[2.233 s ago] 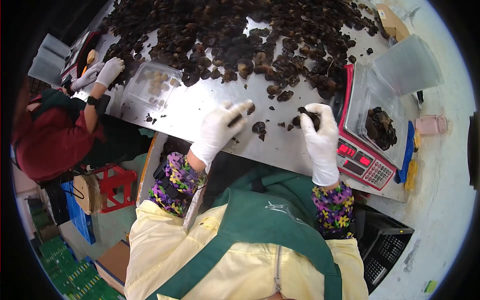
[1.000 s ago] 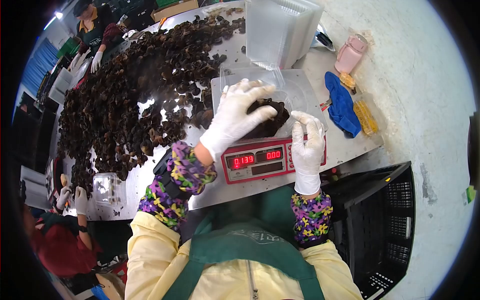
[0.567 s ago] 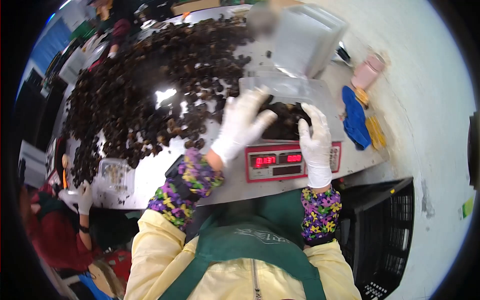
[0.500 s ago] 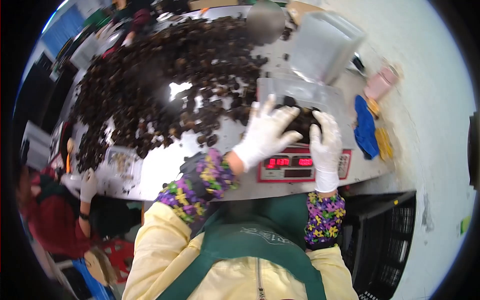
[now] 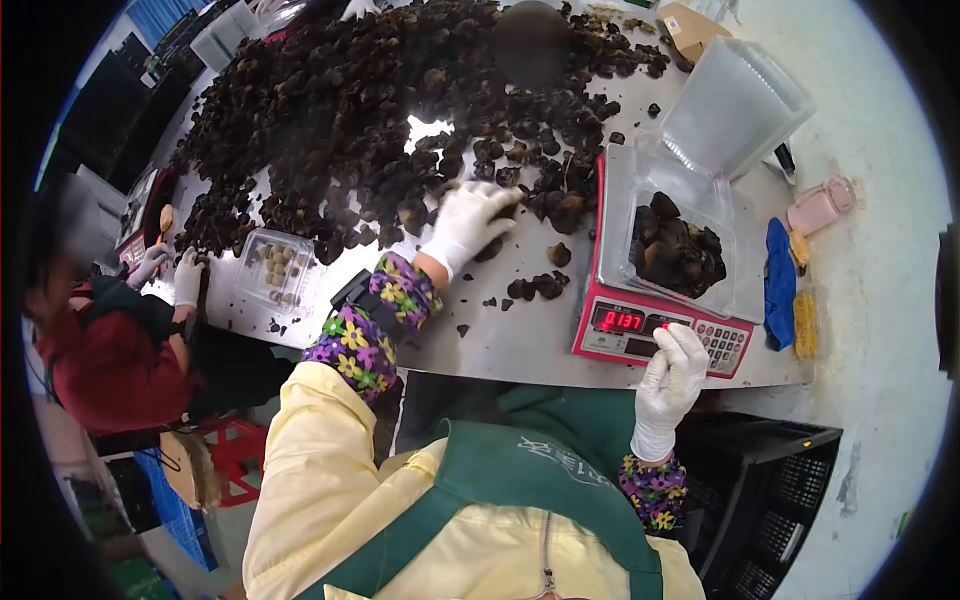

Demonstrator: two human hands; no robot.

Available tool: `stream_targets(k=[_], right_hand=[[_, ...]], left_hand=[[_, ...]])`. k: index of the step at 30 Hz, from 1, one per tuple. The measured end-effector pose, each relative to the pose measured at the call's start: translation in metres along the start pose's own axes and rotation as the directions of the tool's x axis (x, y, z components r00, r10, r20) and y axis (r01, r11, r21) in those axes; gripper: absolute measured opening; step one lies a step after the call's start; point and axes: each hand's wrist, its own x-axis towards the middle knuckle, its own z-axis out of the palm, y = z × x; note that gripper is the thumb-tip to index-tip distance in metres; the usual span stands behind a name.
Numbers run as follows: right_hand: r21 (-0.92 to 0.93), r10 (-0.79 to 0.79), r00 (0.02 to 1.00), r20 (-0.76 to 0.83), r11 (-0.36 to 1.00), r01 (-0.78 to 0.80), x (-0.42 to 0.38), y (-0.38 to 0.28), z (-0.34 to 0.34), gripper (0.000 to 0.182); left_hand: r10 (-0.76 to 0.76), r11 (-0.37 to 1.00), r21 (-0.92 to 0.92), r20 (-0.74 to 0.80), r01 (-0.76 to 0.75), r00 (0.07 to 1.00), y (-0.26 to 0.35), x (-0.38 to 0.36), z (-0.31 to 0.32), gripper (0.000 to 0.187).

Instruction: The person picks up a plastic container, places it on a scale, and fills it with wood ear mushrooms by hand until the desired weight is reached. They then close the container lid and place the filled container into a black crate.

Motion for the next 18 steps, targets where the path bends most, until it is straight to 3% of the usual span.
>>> stream_targets(k=[1, 3, 4, 7, 8, 11, 14, 18], right_hand=[[0.003, 0.008, 1.000, 0.007, 1.000, -0.008, -0.003, -0.003, 0.003, 0.029], [0.032, -0.015, 1.000, 0.014, 0.999, 0.015, 0.002, -0.006, 0.012, 0.028], [0.043, -0.021, 1.000, 0.019, 0.999, 0.020, 0.004, -0.008, 0.012, 0.027], [0.052, -0.028, 0.999, 0.025, 0.998, 0.026, 0.005, -0.005, 0.013, 0.027], [0.055, -0.026, 0.999, 0.027, 0.998, 0.025, 0.004, -0.005, 0.013, 0.026], [0.064, -0.036, 0.998, 0.049, 0.997, 0.033, 0.003, -0.005, 0.016, 0.027], [0.084, -0.038, 0.998, 0.054, 0.996, 0.034, 0.004, -0.007, 0.021, 0.028], [0.119, -0.040, 0.998, 0.052, 0.992, 0.034, 0.006, -0.014, 0.027, 0.027]], left_hand=[[0.136, 0.991, -0.012, -0.034, -0.136, 0.990, 0.006, -0.006, 0.005, 0.030], [0.181, 0.983, 0.044, -0.028, -0.180, 0.983, 0.019, -0.020, 0.005, 0.019], [0.216, 0.975, 0.088, -0.125, -0.206, 0.968, 0.022, -0.032, 0.004, 0.014], [0.025, 0.982, 0.187, -0.177, 0.009, 0.984, 0.010, -0.065, -0.015, 0.013], [-0.048, 0.977, 0.187, -0.276, 0.102, 0.960, 0.000, -0.076, -0.014, 0.012], [-0.200, 0.968, 0.052, -0.438, 0.247, 0.877, -0.026, -0.103, -0.030, 0.016], [-0.275, 0.961, -0.104, -0.458, 0.256, 0.846, -0.036, -0.115, -0.039, 0.022], [-0.245, 0.969, -0.058, -0.371, 0.241, 0.896, -0.035, -0.095, -0.036, 0.040]])
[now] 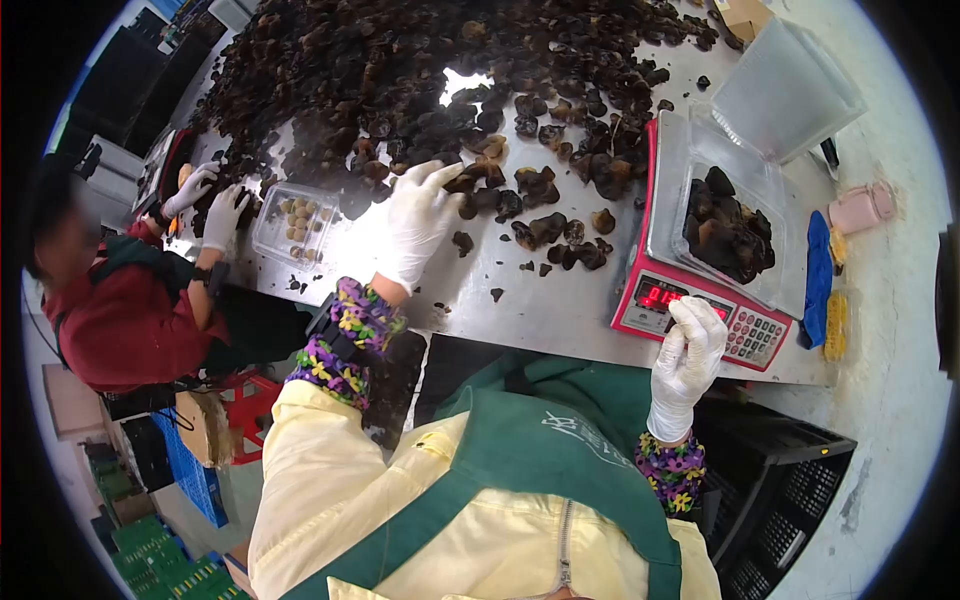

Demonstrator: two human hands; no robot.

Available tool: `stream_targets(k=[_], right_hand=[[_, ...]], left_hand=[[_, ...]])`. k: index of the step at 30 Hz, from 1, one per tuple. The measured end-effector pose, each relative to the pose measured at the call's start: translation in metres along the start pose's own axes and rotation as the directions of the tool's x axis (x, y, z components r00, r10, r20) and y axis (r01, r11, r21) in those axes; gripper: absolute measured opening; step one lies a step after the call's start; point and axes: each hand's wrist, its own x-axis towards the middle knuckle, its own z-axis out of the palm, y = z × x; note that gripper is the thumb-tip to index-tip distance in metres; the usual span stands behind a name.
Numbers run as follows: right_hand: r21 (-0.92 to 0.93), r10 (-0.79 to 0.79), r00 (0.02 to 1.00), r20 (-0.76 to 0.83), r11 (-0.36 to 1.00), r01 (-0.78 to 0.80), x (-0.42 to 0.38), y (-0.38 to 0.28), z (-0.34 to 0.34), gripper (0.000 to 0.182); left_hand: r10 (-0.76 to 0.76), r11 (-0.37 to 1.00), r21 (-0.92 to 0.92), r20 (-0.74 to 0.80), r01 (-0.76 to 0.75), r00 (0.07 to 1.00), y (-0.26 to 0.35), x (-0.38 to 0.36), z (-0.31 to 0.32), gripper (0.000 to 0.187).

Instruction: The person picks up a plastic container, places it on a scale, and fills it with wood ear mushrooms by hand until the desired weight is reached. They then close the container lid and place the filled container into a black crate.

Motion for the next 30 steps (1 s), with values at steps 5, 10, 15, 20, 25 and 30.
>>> stream_targets(k=[5, 10, 15, 20, 25, 30], right_hand=[[0.004, -0.009, 1.000, 0.009, 1.000, 0.009, 0.000, -0.003, 0.002, 0.028], [-0.007, 0.007, 0.999, 0.036, 1.000, -0.007, -0.006, 0.001, -0.003, 0.029], [0.002, 0.020, 1.000, 0.014, 1.000, -0.020, -0.006, 0.003, -0.007, 0.028], [-0.022, -0.005, 0.999, -0.044, 1.000, 0.004, -0.001, 0.010, -0.015, 0.030], [-0.155, -0.069, 0.975, -0.210, 0.987, 0.037, 0.021, 0.033, -0.036, 0.029], [-0.288, 0.132, 0.956, -0.262, 0.935, -0.208, 0.046, 0.061, -0.052, 0.041]], left_hand=[[0.141, 0.975, 0.134, 0.237, -0.176, 0.961, 0.020, 0.026, 0.031, 0.072], [0.214, 0.956, 0.111, 0.373, -0.272, 0.903, 0.043, 0.039, 0.051, 0.067], [0.334, 0.938, -0.013, 0.298, -0.346, 0.894, 0.034, 0.038, 0.065, 0.030], [0.360, 0.932, -0.003, 0.112, -0.362, 0.926, 0.017, 0.034, 0.056, 0.020], [0.348, 0.937, -0.052, 0.238, -0.346, 0.907, 0.021, 0.024, 0.043, 0.021], [0.344, 0.936, -0.130, 0.124, -0.328, 0.931, 0.015, 0.028, 0.049, 0.018]])
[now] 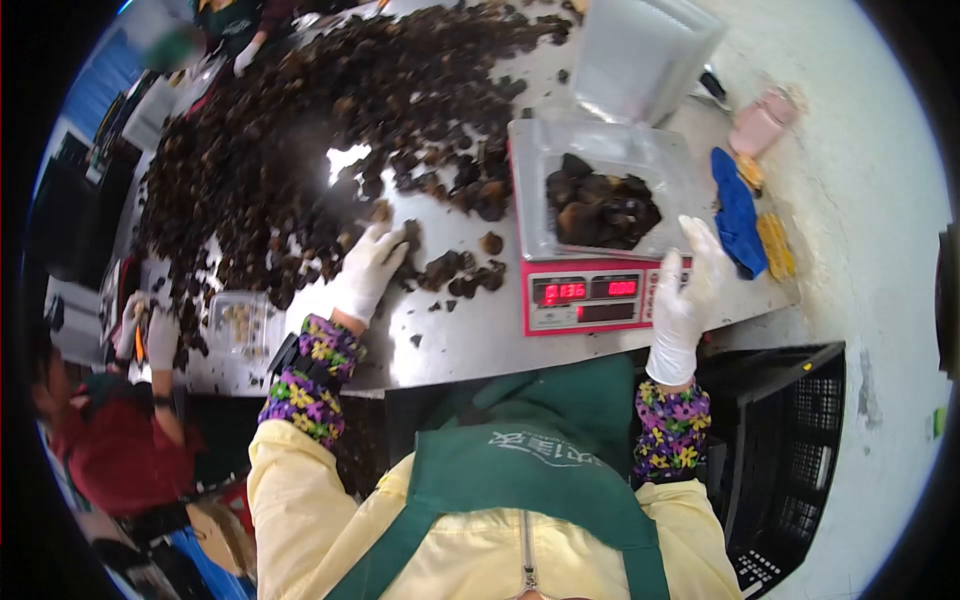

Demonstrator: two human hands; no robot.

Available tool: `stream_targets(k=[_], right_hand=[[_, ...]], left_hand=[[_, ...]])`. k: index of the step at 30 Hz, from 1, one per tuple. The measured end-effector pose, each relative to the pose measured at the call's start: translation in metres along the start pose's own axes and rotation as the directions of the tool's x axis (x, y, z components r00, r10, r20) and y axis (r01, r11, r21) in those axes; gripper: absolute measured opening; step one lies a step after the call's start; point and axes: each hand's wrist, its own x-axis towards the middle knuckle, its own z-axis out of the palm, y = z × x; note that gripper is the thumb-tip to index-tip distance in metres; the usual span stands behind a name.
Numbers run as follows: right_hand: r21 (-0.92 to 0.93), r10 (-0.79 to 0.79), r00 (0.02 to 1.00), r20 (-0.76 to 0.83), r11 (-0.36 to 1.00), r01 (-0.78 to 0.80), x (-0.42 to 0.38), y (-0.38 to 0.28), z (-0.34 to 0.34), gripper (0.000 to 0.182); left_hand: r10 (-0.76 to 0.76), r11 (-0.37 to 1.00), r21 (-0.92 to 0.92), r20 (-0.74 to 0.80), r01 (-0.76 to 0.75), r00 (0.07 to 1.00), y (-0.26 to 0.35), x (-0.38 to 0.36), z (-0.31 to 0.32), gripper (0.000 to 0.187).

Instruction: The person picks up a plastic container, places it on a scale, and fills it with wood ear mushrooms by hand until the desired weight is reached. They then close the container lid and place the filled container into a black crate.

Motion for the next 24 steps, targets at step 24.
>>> stream_targets(k=[24], right_hand=[[0.181, 0.117, 0.993, 0.015, 0.976, -0.118, -0.001, 0.009, -0.013, 0.033]], left_hand=[[0.384, 0.922, -0.079, 0.083, -0.378, 0.919, 0.204, 0.165, 0.006, 0.068]])
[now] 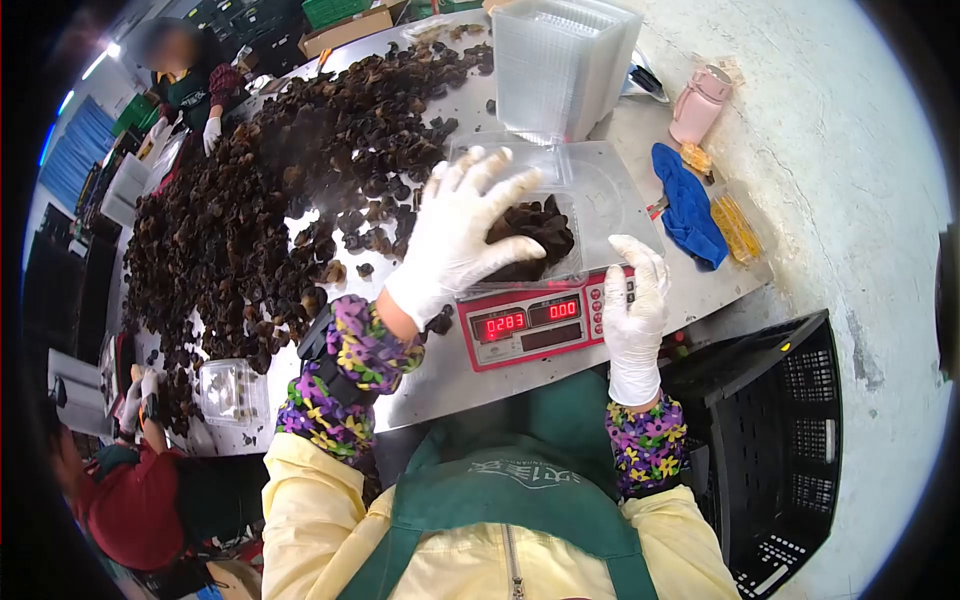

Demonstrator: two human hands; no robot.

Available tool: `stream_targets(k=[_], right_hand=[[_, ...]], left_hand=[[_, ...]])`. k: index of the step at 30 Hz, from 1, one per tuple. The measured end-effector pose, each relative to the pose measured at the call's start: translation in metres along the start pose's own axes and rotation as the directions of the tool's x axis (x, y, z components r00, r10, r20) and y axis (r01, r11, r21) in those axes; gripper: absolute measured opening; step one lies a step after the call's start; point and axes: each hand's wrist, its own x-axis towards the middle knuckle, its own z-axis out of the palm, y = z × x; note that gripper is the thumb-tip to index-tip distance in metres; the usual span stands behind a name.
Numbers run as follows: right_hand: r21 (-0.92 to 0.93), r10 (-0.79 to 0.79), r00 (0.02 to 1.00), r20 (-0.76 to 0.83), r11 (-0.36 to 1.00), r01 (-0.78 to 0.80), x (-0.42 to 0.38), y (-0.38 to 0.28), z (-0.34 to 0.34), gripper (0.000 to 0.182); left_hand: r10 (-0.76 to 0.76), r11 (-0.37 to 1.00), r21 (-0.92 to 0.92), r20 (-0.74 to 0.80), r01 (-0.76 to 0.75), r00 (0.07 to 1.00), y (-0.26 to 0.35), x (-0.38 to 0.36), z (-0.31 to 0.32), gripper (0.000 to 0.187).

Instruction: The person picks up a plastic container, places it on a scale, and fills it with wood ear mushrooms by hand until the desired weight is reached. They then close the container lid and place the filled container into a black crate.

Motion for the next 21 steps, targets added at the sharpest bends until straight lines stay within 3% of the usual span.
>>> stream_targets(k=[1, 2, 5, 7, 9, 13, 15, 21], right_hand=[[-0.005, 0.001, 1.000, -0.001, 1.000, -0.001, 0.001, 0.002, -0.001, 0.032], [0.003, -0.001, 1.000, 0.010, 1.000, 0.001, 0.002, 0.002, -0.001, 0.032], [0.024, 0.020, 1.000, 0.013, 1.000, -0.020, 0.002, 0.002, 0.000, 0.030], [0.058, 0.076, 0.997, 0.030, 0.995, -0.078, 0.001, 0.002, 0.001, 0.029], [0.061, 0.082, 0.996, 0.045, 0.995, -0.084, 0.001, 0.003, 0.002, 0.028], [0.036, 0.093, 0.994, 0.063, 0.995, -0.095, 0.000, 0.005, 0.005, 0.026], [0.035, 0.130, 0.989, 0.064, 0.991, -0.132, 0.003, -0.003, 0.004, 0.026], [0.126, 0.214, 0.973, 0.087, 0.966, -0.224, 0.002, 0.003, 0.012, 0.026]], left_hand=[[-0.043, 0.999, -0.018, -0.040, 0.042, 0.998, -0.004, -0.006, -0.008, 0.065], [-0.110, 0.978, -0.188, -0.114, 0.087, 0.987, -0.007, -0.015, -0.016, 0.058], [-0.361, 0.869, -0.427, -0.197, 0.251, 0.912, -0.021, -0.056, -0.022, 0.038], [-0.575, 0.660, -0.654, -0.123, 0.369, 0.809, -0.018, -0.086, -0.025, 0.029], [-0.714, 0.485, -0.740, -0.027, 0.466, 0.700, -0.016, -0.117, -0.023, 0.022], [-0.823, 0.286, -0.817, 0.059, 0.501, 0.565, -0.016, -0.162, -0.023, 0.023], [-0.860, 0.175, -0.875, 0.087, 0.451, 0.503, -0.012, -0.173, -0.024, 0.022], [-0.857, 0.173, -0.875, 0.094, 0.453, 0.507, -0.017, -0.195, -0.019, 0.022]])
